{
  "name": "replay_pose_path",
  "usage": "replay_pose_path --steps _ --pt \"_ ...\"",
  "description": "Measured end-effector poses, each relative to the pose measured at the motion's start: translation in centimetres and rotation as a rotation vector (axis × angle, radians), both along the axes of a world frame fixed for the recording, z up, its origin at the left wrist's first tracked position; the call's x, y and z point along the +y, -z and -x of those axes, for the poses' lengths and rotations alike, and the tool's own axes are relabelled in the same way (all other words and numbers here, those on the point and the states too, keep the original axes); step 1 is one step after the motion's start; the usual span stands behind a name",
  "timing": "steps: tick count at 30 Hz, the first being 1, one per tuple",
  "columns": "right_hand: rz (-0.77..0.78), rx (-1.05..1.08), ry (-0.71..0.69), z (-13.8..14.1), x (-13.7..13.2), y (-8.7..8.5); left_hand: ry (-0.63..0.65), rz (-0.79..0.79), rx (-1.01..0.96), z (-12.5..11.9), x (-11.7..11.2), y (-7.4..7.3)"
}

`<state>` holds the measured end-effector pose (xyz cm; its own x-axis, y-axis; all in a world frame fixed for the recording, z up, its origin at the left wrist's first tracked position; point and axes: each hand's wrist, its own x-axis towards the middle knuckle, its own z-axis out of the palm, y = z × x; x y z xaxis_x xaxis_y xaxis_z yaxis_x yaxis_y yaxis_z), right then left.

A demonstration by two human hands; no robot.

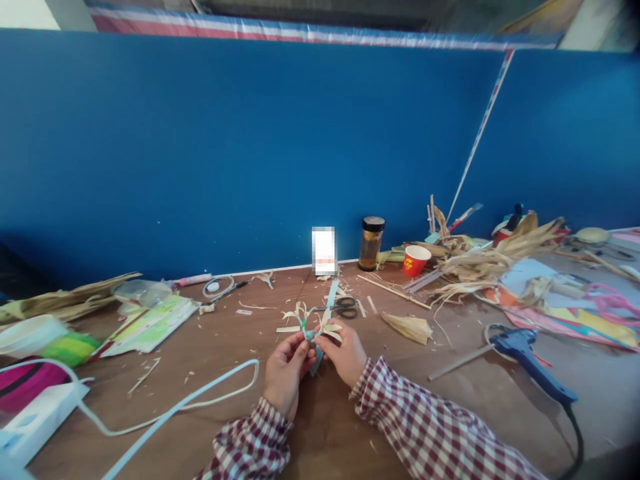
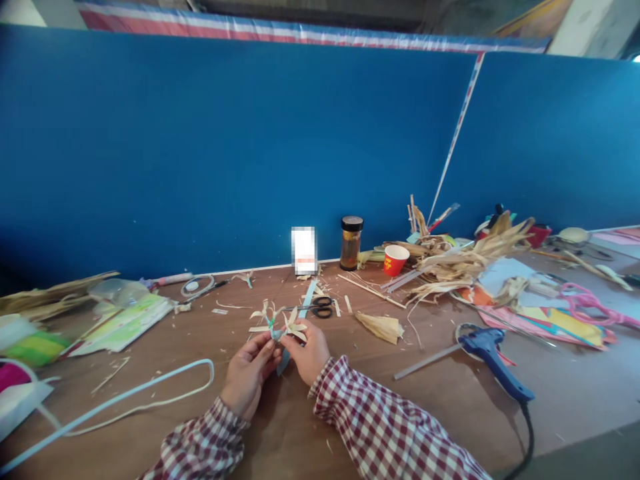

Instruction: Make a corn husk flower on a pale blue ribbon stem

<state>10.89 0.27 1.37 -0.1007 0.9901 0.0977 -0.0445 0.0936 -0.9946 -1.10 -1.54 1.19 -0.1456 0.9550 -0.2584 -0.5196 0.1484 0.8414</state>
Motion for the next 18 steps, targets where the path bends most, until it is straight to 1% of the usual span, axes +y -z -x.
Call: replay_pose_path --steps 7,12,18 --pt "0.012 0.029 0.049 0.01 0.01 -0.41 0.0 0.002 -0.001 -0.04 0.01 -0.09" --pt "0.024 0.036 0.039 0.04 -0.05 -0.62 0.016 0.016 -0.004 0.0 0.01 -0.14" --pt "0.011 0.03 0.028 0.02 -0.02 -0.37 0.039 0.008 0.002 0.03 0.01 0.06"
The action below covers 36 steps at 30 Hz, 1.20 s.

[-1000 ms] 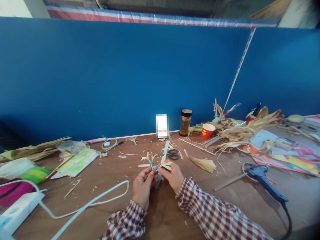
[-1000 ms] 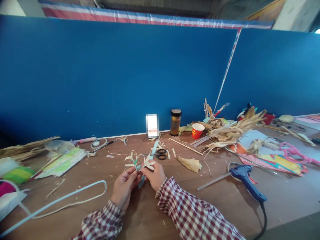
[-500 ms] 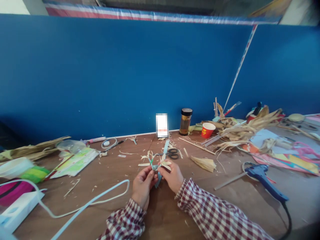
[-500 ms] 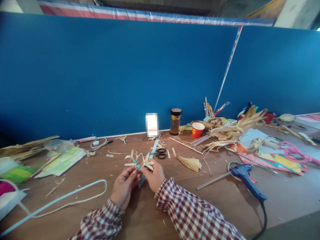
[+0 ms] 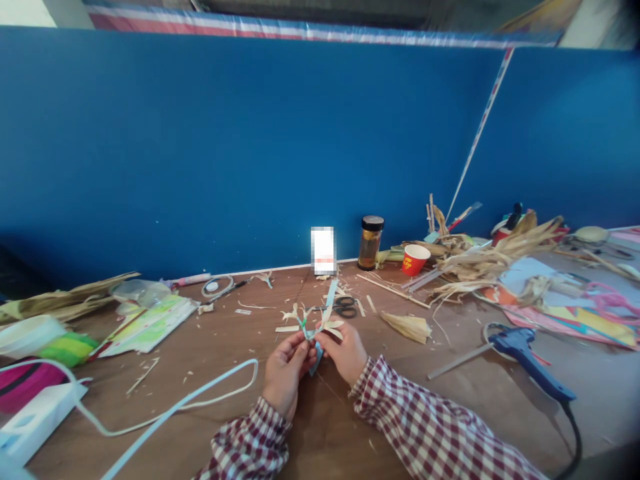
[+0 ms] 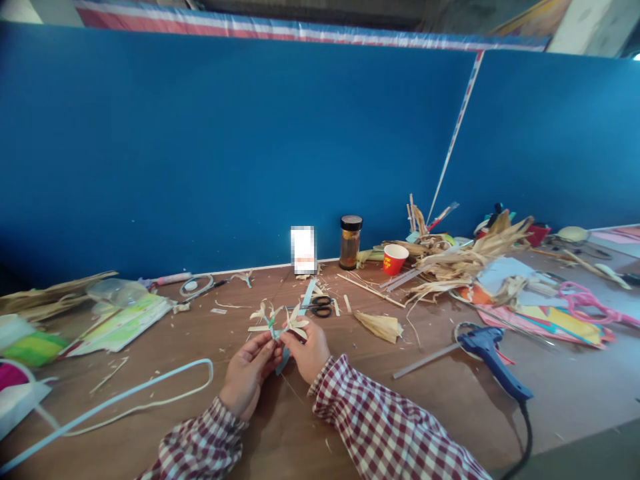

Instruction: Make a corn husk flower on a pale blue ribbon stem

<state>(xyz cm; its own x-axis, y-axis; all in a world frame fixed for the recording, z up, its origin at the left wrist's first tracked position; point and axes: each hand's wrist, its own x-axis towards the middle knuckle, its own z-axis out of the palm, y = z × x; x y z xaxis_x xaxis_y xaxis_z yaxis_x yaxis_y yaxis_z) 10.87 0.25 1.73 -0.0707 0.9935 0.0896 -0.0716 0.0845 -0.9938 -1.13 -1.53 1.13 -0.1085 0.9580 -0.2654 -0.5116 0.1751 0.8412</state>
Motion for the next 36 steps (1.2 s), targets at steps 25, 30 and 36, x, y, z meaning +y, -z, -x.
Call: replay_pose_path --steps 25,30,36 --pt "-0.11 -0.112 0.025 -0.01 0.02 0.37 0.013 -0.006 -0.009 -0.02 -0.12 -0.07" --pt "-0.115 -0.106 0.026 -0.02 0.07 0.42 0.02 -0.008 0.001 0.0 -0.22 -0.22" --pt "-0.114 -0.09 0.033 0.0 0.08 0.64 0.016 -0.008 0.002 0.02 -0.18 -0.17"
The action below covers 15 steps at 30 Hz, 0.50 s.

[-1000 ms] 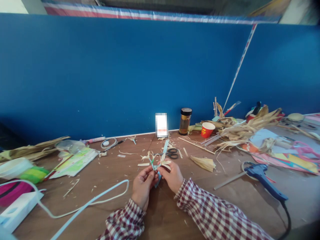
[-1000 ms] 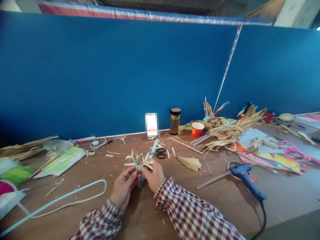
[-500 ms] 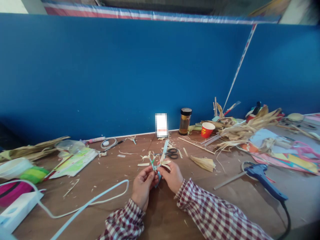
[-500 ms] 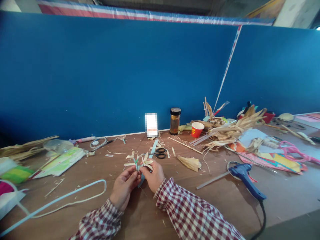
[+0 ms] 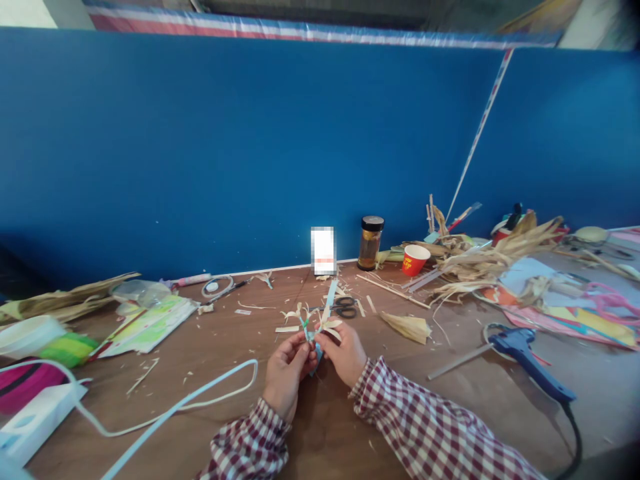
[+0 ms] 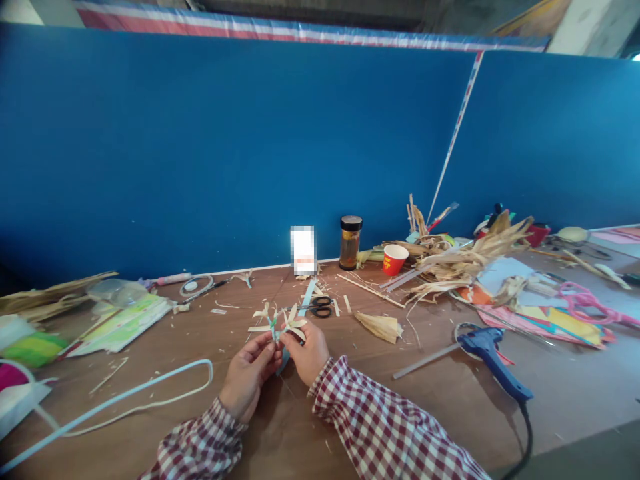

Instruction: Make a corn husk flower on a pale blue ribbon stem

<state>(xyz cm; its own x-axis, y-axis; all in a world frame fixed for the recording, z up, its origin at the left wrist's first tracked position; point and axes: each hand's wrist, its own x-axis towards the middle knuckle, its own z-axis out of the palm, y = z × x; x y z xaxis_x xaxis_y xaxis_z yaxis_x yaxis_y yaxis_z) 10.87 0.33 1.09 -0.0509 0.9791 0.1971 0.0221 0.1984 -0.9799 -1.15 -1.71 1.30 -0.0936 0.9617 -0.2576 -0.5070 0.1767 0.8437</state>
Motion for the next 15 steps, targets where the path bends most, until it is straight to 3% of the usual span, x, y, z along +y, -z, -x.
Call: replay_pose_path --steps 15 --pt "0.053 0.026 -0.046 0.07 -0.31 -0.64 0.006 -0.012 0.004 -0.02 0.03 0.18"
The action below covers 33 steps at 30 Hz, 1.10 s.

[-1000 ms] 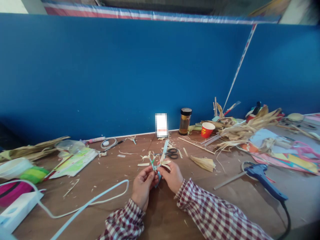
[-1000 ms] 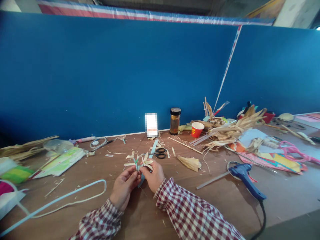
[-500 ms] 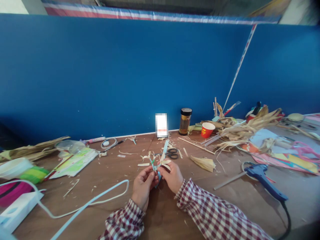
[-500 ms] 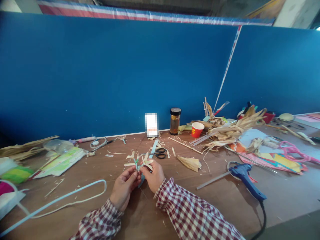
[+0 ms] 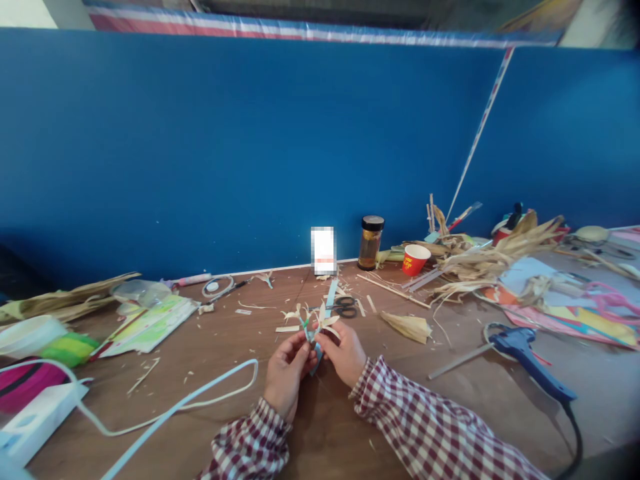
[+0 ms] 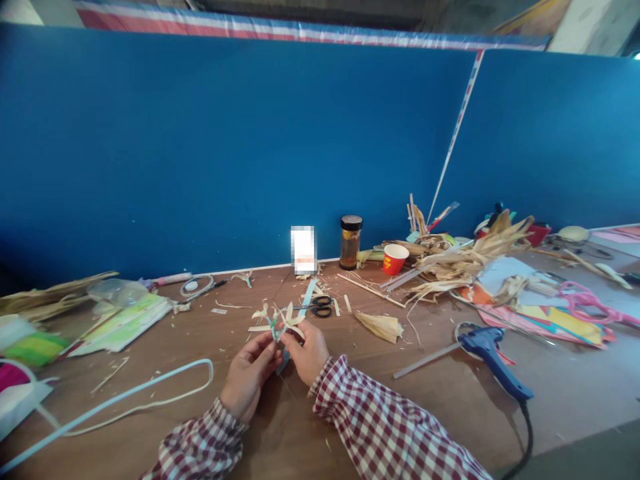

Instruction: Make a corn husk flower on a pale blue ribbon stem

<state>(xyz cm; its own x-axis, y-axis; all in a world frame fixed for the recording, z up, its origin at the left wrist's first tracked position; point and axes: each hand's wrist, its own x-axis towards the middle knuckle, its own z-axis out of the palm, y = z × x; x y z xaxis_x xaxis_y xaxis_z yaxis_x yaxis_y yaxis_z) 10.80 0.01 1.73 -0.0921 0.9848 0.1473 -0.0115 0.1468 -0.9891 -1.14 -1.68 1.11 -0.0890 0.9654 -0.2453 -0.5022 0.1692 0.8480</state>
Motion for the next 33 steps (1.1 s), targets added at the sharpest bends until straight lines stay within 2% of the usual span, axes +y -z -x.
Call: replay_pose_path --steps 8,13,21,33 --pt "0.02 0.036 0.038 -0.01 0.24 0.5 -0.005 0.007 0.017 -0.03 -0.11 -0.31" --pt "0.002 -0.005 -0.004 -0.06 0.3 0.39 0.022 0.001 0.022 -0.1 -0.13 -0.41" --pt "-0.028 -0.035 0.01 -0.08 0.24 0.49 -0.002 0.025 0.049 -0.19 -0.2 -0.5" --pt "0.065 0.066 -0.006 0.24 0.11 0.26 -0.019 0.055 -0.03 0.06 -0.09 -0.51"
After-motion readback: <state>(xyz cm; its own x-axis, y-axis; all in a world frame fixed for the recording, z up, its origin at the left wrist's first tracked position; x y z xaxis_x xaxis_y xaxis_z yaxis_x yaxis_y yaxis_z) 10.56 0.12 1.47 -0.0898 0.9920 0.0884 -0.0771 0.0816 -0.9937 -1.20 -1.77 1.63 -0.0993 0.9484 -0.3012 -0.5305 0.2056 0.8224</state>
